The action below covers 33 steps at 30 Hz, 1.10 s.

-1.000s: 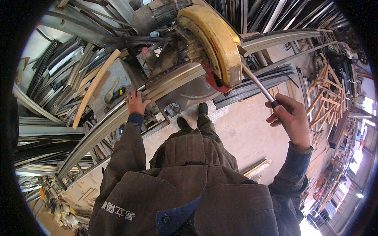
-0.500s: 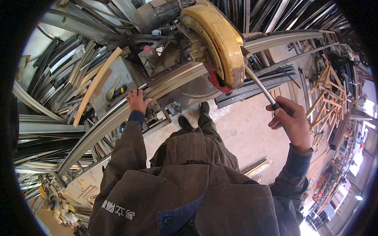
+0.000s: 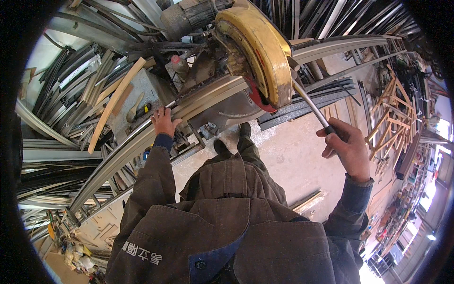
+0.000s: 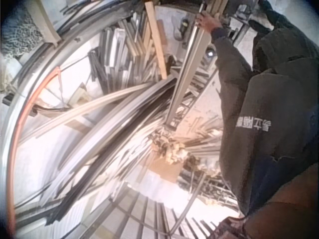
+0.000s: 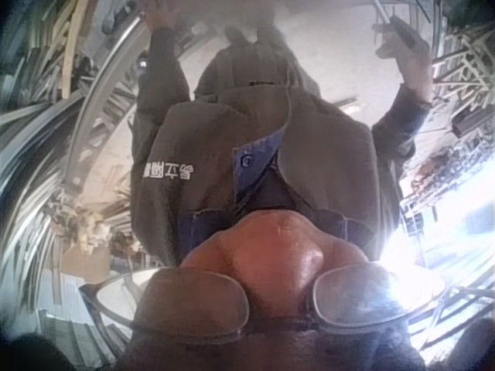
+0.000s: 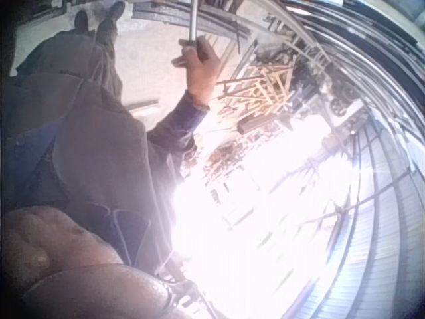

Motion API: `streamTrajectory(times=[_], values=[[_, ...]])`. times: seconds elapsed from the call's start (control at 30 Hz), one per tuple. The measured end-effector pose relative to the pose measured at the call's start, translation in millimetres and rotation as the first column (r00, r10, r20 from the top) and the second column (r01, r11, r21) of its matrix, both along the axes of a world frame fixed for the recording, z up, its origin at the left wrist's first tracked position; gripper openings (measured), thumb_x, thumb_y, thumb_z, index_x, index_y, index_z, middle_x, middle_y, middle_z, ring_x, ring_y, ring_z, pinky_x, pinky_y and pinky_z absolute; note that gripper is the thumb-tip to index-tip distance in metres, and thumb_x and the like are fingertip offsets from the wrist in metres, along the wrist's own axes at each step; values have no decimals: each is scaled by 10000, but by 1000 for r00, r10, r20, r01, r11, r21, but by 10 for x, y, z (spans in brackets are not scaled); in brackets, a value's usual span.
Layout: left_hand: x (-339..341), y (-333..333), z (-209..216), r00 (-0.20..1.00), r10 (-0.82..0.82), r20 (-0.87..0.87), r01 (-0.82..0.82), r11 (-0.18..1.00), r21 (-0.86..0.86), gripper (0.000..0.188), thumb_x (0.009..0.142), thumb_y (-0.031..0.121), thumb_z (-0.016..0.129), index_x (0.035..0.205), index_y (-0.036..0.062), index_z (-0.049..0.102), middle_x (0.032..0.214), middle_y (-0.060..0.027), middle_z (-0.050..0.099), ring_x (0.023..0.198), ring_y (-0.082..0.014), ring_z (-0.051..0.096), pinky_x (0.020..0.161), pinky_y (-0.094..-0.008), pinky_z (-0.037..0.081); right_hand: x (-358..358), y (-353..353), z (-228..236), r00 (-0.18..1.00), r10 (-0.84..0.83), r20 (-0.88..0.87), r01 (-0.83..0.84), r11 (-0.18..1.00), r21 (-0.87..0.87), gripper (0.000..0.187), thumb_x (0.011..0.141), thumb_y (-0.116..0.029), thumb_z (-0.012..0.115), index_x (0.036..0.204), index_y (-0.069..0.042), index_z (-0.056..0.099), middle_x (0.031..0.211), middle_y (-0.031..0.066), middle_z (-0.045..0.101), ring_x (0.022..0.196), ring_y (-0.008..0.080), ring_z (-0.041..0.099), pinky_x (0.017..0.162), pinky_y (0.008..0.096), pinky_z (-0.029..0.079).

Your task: The person uses a miter saw to cut long metal profiles into shorter pieces. They position each profile on the saw, lower the blade to cut, then remove and stack the cut pieces on a workbench. The person repeats this process for several profiles, organizing the finished pieces on the bench.

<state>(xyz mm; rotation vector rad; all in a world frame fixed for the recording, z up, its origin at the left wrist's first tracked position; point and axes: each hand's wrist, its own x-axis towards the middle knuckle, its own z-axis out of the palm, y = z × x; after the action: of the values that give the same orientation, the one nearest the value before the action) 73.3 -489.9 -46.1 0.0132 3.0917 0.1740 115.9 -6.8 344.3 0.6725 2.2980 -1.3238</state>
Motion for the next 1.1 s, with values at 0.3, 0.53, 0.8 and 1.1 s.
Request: streamTrajectory(times=[0.3,0.53,0.8,1.1], values=[[6,-15,-20,1000,5,-3,-5,1000,25,661,730,517,758,1218,127,542,1385,-129,446,1278,-413,403,1045,-674,284,28,8,-52,1000,-11,-6,11,1000,-2,497,840,-34,551,1308,126,495,1005,178,691,625,142,644,579,254,558],[-37,45,36,999,4,49,-5,999,34,699,727,533,753,1244,108,552,1383,-137,461,1295,-421,398,1051,-668,281,76,71,-112,1000,-23,-11,22,998,-60,497,845,-3,551,1322,120,482,1009,173,692,619,140,636,575,253,554],[5,3,-85,999,18,49,-17,1000,-18,675,741,514,759,1249,125,543,1433,-135,434,1316,-410,378,1055,-635,310,45,71,-71,1000,-1,-11,-1,990,-138,460,859,-66,599,1275,116,529,967,131,687,663,123,631,611,249,551],[-13,6,-18,999,-6,44,8,999,-44,654,757,491,768,1240,122,527,1428,-126,409,1310,-415,374,1041,-643,320,74,100,-85,998,59,-10,-60,995,-84,429,851,-90,604,1242,84,570,939,98,694,650,118,644,589,246,558]])
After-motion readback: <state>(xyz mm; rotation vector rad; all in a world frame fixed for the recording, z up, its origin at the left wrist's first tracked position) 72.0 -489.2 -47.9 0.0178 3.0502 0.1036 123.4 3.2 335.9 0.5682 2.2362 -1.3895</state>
